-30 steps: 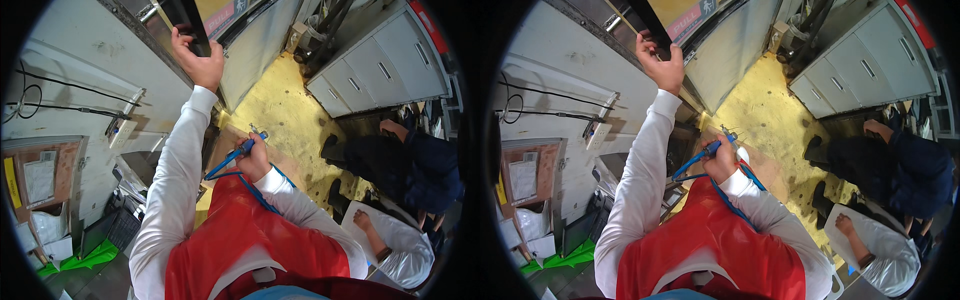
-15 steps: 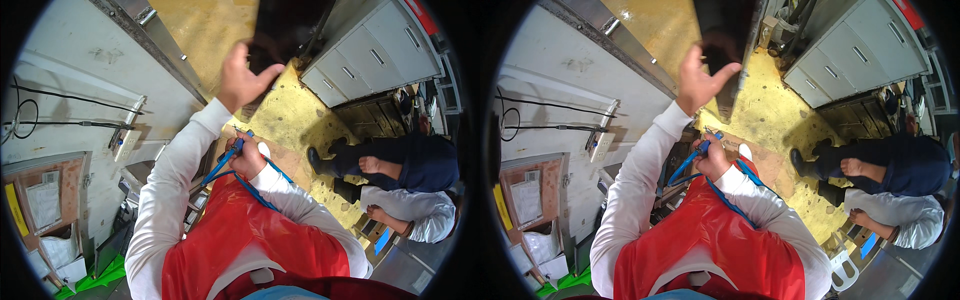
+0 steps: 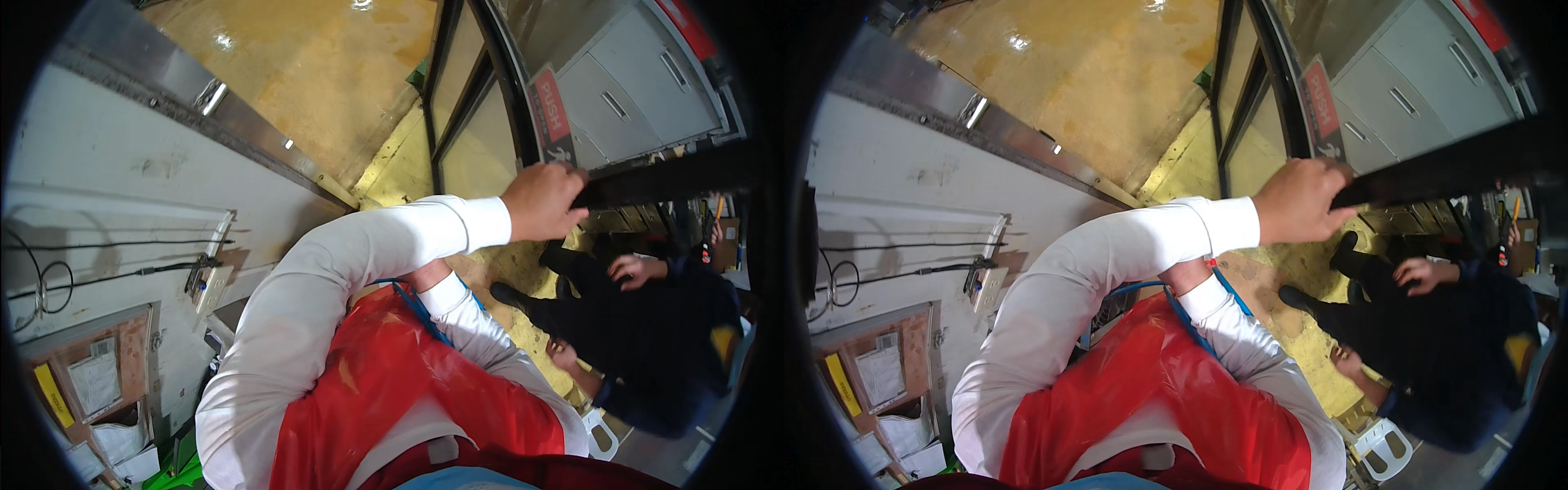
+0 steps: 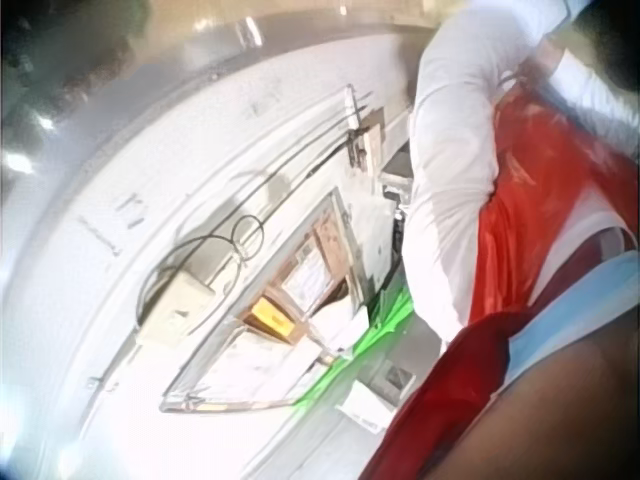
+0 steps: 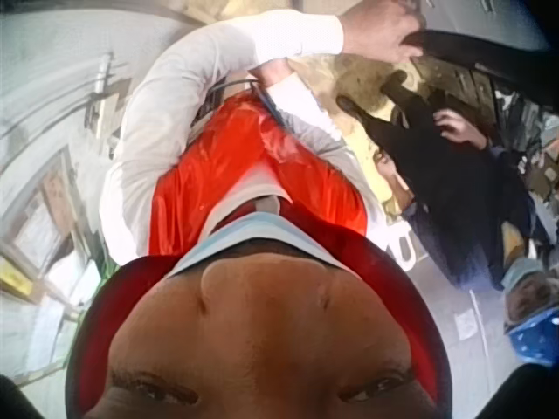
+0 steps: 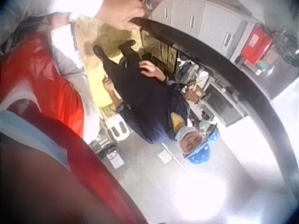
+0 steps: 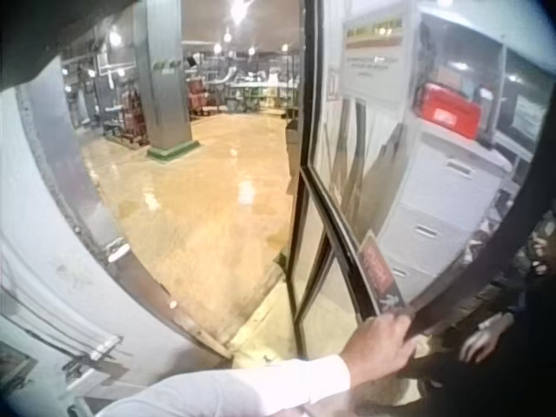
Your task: The person assembles a blue pneumatic spray gun by attaching a blue air hose. A coworker assists by tightening a metal clamp on the hose connection with a screwdriver. The person then secures the connection with pliers and walks through the workshop holding the assembled tool.
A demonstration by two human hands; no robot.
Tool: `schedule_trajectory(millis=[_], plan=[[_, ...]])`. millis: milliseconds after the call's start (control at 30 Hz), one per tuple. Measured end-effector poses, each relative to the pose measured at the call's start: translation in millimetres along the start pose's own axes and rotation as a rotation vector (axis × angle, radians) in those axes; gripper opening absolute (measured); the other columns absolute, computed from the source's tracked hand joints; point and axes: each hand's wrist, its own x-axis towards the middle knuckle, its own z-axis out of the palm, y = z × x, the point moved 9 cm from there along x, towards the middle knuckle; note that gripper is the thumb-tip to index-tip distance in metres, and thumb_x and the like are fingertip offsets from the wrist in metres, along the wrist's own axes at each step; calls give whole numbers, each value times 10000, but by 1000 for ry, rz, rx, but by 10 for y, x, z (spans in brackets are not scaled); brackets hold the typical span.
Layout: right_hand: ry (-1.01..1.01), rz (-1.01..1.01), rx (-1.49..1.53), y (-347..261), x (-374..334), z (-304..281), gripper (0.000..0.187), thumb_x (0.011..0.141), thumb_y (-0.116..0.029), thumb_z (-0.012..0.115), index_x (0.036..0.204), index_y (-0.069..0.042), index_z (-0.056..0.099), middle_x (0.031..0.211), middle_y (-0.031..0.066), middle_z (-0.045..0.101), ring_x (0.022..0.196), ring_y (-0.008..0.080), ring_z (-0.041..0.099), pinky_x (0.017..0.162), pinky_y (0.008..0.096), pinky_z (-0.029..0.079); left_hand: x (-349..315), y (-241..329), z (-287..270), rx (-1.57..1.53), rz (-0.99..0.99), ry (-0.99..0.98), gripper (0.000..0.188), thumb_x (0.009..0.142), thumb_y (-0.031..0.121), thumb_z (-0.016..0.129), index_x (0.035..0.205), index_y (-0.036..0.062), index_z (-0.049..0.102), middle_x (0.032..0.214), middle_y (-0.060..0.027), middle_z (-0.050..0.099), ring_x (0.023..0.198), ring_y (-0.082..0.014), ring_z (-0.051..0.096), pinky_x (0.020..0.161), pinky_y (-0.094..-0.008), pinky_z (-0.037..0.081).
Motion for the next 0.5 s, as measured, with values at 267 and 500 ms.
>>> schedule_trajectory(millis=[267,500], plan=[[208,857,1453,347,930,-690,246,971,-308,609,850,-94,597,701,89,643,613,236,629,613,399,534,645,93,674,-47,126,-300,375,778,280,773,970,-25,668,860,-213,704,765,-400,726,680,-493,583],[247,771,1323,-63,1951,-953,259,983,-275,608,826,-89,521,716,38,567,681,181,582,644,360,501,1022,93,747,-120,271,-392,538,894,501,665,908,-36,684,723,-185,684,693,-395,716,599,-478,580]])
